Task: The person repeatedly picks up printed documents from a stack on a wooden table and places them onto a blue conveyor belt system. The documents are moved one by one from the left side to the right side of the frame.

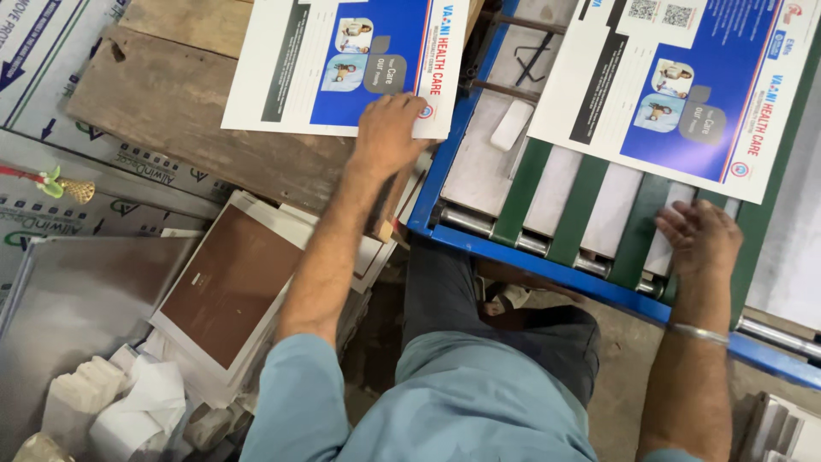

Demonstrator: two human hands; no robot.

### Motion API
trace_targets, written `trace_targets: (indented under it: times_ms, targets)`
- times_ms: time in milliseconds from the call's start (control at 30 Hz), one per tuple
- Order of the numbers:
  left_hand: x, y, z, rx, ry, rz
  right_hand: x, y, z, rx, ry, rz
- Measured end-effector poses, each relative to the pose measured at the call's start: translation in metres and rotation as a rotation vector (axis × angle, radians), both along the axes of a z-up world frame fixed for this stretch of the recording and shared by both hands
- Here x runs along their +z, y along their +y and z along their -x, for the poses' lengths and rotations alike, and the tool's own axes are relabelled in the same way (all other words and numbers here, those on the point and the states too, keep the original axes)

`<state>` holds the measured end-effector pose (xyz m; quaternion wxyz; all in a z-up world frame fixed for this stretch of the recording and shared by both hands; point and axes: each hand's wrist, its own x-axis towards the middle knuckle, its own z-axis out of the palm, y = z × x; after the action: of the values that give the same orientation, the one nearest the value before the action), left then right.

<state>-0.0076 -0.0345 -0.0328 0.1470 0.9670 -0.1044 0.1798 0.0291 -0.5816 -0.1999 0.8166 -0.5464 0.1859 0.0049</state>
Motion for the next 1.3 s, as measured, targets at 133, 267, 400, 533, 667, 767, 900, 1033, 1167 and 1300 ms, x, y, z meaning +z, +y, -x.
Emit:
trace_targets:
  times_ms: [133,267,400,533,667,767,900,1033,1167,1300]
  targets:
    - [0.044,0.042,-0.028,-0.112,-0.027,0.277,0.047,0.038,0.014,0.165,-0.103,-0.002]
    - [0.065,0.012,-0.049,0.109,-0.417,0.239,0.099,0.108,0.024,0.386,-0.204,0.053]
    - [0.033,-0.116,-0.029,-0.159,-0.183,-0.078,0.127,0.174,0.038,0.665,-0.345,-0.263]
    - [0.001,-0.175,0.007,-0.447,0.028,-0.315,0.124,0.203,0.039,0.422,-0.212,-0.378]
    - [-0.005,-0.124,0.006,-0.392,0.266,-0.195,0.099,0.177,0.036,0.133,-0.258,-0.121]
    - [0.001,-0.076,-0.002,-0.217,0.168,-0.227,0.084,0.129,0.027,-0.058,-0.259,-0.226]
    - [-0.001,-0.036,0.0,0.005,0.16,-0.448,0.054,0.065,0.022,-0.117,-0.378,-0.13]
    - [-0.016,-0.025,-0.005,0.005,-0.132,-0.483,0.026,0.012,0.014,-0.329,-0.272,-0.063]
    - [-0.024,-0.019,-0.011,-0.019,-0.258,-0.295,0.002,-0.024,0.013,-0.437,-0.223,-0.036]
    - [-0.021,-0.016,-0.005,-0.05,-0.248,-0.157,-0.017,-0.041,0.016,-0.489,-0.129,-0.054]
